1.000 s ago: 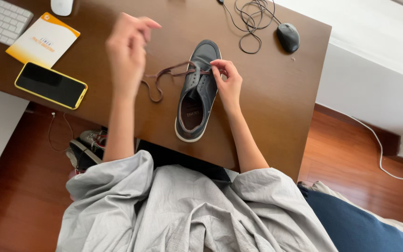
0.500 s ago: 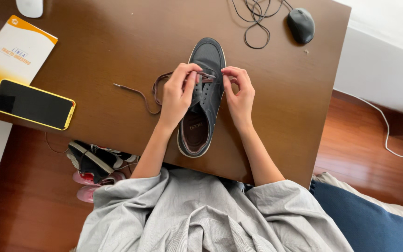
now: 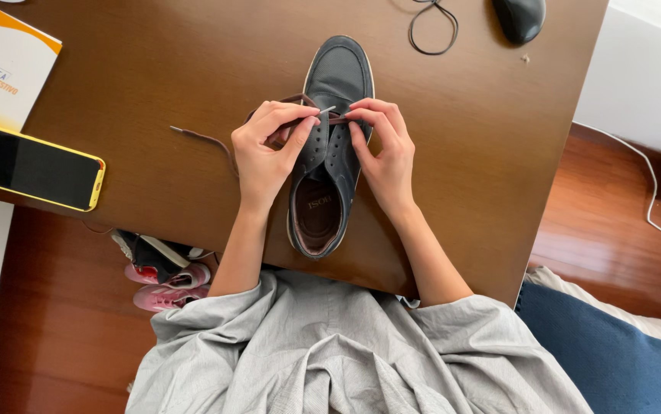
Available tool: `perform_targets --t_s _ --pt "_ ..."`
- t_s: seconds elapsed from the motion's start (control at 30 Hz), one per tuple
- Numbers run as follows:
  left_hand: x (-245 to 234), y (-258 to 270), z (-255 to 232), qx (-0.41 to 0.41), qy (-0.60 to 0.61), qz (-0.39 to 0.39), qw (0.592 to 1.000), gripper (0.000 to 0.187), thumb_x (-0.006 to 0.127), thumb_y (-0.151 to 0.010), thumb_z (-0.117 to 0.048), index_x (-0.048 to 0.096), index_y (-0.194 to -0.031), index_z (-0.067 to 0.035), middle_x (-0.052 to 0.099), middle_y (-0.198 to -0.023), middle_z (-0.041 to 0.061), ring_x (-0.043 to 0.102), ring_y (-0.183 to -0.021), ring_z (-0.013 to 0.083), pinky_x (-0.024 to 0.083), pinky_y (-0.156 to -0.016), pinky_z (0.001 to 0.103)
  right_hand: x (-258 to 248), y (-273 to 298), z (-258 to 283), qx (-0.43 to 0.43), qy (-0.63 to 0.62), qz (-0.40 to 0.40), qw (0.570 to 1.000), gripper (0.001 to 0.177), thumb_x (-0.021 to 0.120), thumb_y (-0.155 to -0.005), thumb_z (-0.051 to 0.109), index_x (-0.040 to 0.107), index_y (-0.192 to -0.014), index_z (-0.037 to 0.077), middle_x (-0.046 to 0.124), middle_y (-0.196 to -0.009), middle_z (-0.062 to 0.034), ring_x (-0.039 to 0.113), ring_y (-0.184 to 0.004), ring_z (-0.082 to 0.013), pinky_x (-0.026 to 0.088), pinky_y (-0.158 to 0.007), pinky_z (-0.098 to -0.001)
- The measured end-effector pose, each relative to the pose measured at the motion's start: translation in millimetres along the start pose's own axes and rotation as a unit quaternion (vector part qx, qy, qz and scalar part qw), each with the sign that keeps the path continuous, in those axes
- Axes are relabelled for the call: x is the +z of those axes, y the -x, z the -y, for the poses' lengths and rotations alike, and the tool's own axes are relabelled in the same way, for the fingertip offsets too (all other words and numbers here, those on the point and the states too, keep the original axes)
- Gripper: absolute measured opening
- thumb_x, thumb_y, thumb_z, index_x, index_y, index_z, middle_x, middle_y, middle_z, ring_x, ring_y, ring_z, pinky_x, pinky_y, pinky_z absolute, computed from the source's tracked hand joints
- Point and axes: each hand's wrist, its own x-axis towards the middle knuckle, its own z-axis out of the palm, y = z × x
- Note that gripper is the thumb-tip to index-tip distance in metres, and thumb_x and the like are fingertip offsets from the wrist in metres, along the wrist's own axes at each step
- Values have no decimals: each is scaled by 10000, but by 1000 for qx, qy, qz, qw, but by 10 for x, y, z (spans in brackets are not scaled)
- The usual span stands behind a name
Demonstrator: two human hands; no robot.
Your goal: The person removes the laces from a dark shoe and then re-laces it by threading the laces through the eyelets and tying them. The task is performed on a wooden desk with a phone, keyboard, and mouse nearby.
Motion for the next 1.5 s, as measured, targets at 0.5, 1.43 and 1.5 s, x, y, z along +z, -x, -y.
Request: perform_targets --t_s 0.5,1.43,1.5 --pt "23 -54 1 81 -97 81 989 139 669 -1029 10 703 -1148 -53 756 -964 59 735 -881 125 574 -730 254 -58 111 226 -107 -6 131 986 1103 921 -705 165 268 -1587 48 358 -1597 -173 388 -1491 -352 380 -1226 -465" --pt "-13 -124 -53 -27 -121 50 991 92 787 -929 -113 771 -1001 -57 810 -903 33 758 -760 70 578 -675 214 -29 112 295 77 -126 30 989 312 593 -1067 -5 596 -1378 2 720 -1321 -106 682 -1272 -190 546 -1108 -322" --pt "-13 -104 -40 -34 -114 42 992 95 804 -907 -132 792 -985 -78 801 -893 29 760 -766 57 590 -681 217 -27 112 296 52 -109 27 992 322 619 -1049 -16 604 -1370 14 721 -1311 -107 697 -1262 -199 575 -1096 -321"
